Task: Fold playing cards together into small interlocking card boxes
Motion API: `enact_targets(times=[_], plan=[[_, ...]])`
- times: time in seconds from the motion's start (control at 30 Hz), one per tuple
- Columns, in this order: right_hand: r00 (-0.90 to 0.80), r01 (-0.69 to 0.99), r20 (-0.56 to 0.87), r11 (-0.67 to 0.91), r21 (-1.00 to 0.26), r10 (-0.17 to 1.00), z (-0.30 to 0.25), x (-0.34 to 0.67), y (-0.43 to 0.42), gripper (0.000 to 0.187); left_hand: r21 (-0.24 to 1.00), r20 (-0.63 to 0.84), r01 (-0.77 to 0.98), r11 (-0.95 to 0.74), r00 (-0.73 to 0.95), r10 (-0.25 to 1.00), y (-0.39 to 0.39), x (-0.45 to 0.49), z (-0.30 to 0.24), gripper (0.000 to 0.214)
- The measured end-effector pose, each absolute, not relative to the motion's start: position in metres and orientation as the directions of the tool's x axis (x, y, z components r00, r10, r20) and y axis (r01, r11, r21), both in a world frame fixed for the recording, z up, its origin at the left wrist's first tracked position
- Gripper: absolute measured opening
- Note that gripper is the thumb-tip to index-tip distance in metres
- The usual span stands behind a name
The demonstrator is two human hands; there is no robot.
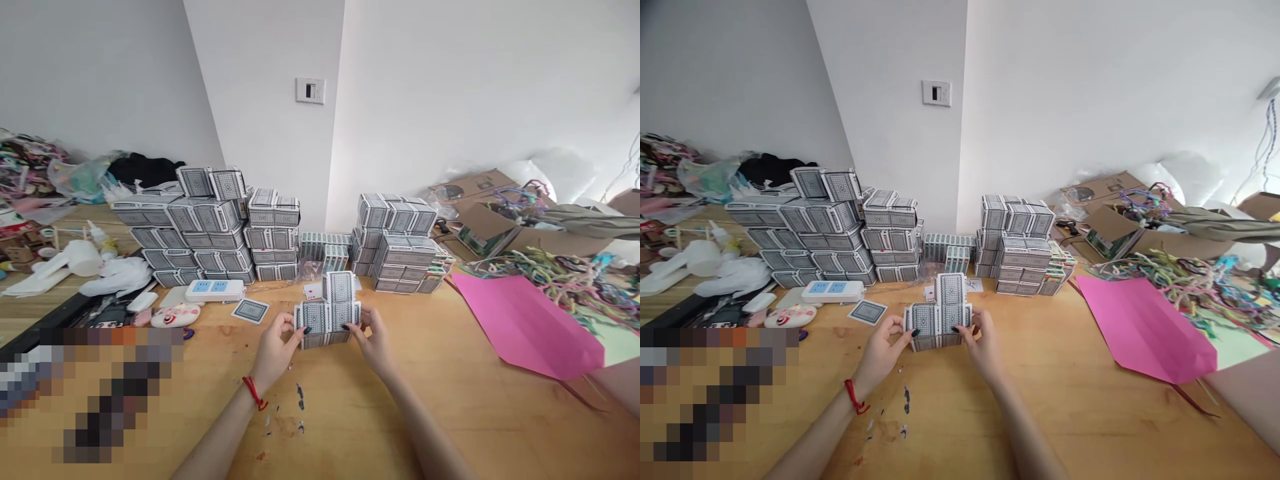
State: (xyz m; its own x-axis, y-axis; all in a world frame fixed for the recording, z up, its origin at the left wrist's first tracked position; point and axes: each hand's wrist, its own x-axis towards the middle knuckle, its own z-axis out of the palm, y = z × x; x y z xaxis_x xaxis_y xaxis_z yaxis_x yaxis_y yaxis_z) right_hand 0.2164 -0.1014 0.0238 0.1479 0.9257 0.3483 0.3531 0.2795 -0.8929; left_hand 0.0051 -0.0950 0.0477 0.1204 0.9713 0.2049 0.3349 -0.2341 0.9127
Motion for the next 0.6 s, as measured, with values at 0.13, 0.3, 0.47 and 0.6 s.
enact_targets(times=[0.13, 0.3, 0.47, 0.6], plan=[[0.129, 0.370, 0.335, 0.268, -0.890, 0.933, 0.0269, 0.2170, -0.1018, 0.028, 0.898, 0.214, 0.366, -0.244, 0.122, 0.969, -0.0966, 0.0050, 0.0510, 0.016], [0.089, 0.383, 0.319, 0.263, -0.885, 0.944, 0.0277, 0.2172, -0.1023, 0.026, 0.906, 0.204, 0.348, -0.239, 0.134, 0.970, -0.0962, 0.0056, 0.0491, 0.016], [0.116, 0.359, 0.315, 0.256, -0.897, 0.942, 0.0227, 0.2167, -0.1014, 0.027, 0.927, 0.190, 0.299, -0.228, 0.151, 0.970, -0.0946, 0.0056, 0.0459, 0.015], [0.124, 0.324, 0.319, 0.266, -0.908, 0.940, 0.0189, 0.2160, -0.1001, 0.027, 0.938, 0.160, 0.278, -0.205, 0.176, 0.971, -0.0933, 0.0051, 0.0440, 0.017]])
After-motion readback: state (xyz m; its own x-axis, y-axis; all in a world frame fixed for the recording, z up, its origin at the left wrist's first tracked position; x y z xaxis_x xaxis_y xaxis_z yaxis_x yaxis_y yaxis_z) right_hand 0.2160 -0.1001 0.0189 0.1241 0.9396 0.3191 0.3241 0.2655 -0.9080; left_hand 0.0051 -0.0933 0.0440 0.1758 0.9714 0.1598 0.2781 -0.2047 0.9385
